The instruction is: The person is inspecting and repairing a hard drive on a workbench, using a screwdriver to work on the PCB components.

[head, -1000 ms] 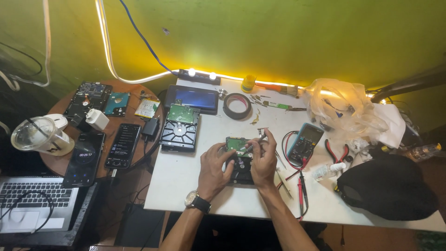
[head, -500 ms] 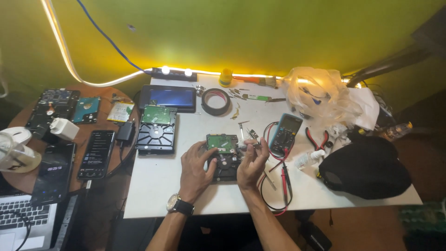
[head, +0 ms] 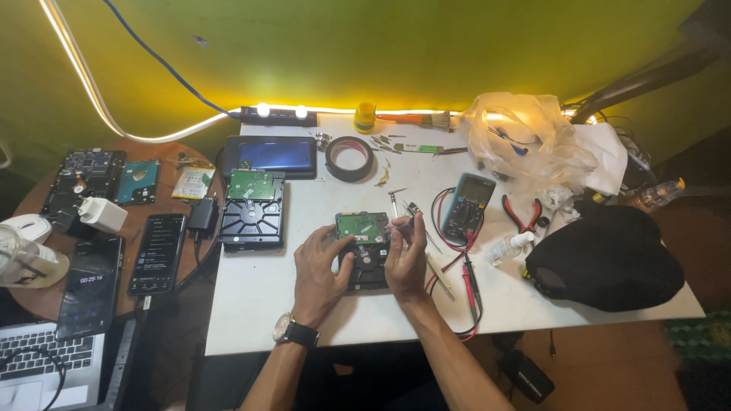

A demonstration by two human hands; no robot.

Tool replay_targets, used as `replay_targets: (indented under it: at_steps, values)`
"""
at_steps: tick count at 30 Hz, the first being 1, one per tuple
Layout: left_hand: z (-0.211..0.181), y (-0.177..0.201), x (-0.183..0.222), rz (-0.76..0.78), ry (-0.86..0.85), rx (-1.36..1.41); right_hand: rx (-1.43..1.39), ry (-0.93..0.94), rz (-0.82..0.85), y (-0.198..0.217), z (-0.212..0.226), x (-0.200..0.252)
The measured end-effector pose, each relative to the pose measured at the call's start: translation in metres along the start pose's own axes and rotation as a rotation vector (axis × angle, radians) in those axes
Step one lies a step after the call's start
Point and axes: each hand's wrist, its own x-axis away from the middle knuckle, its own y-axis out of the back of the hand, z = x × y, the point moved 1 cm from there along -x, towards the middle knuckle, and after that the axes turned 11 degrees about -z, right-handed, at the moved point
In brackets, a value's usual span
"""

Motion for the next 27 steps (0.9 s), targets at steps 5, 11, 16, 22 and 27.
replay_targets:
  at_steps: [5, 11, 16, 22, 27]
  values:
    - [-0.001, 0.001, -0.001, -0.006, 0.006, 0.009, -0.028, 0.016, 0.018, 0.006, -0.008, -0.002]
    - [0.000, 0.000, 0.000, -0.010, 0.006, 0.015, -0.020, 0.046, 0.039, 0.007, -0.005, -0.006]
    - [-0.002, 0.003, -0.001, -0.016, 0.001, 0.020, -0.017, 0.039, 0.065, 0.007, -0.003, -0.009]
    - [-0.003, 0.004, 0.000, -0.026, -0.014, 0.026, 0.004, 0.062, 0.054, 0.008, 0.000, -0.010]
    - [-0.001, 0.001, 0.001, -0.029, -0.020, 0.032, 0.019, 0.052, 0.067, 0.007, 0.002, -0.011]
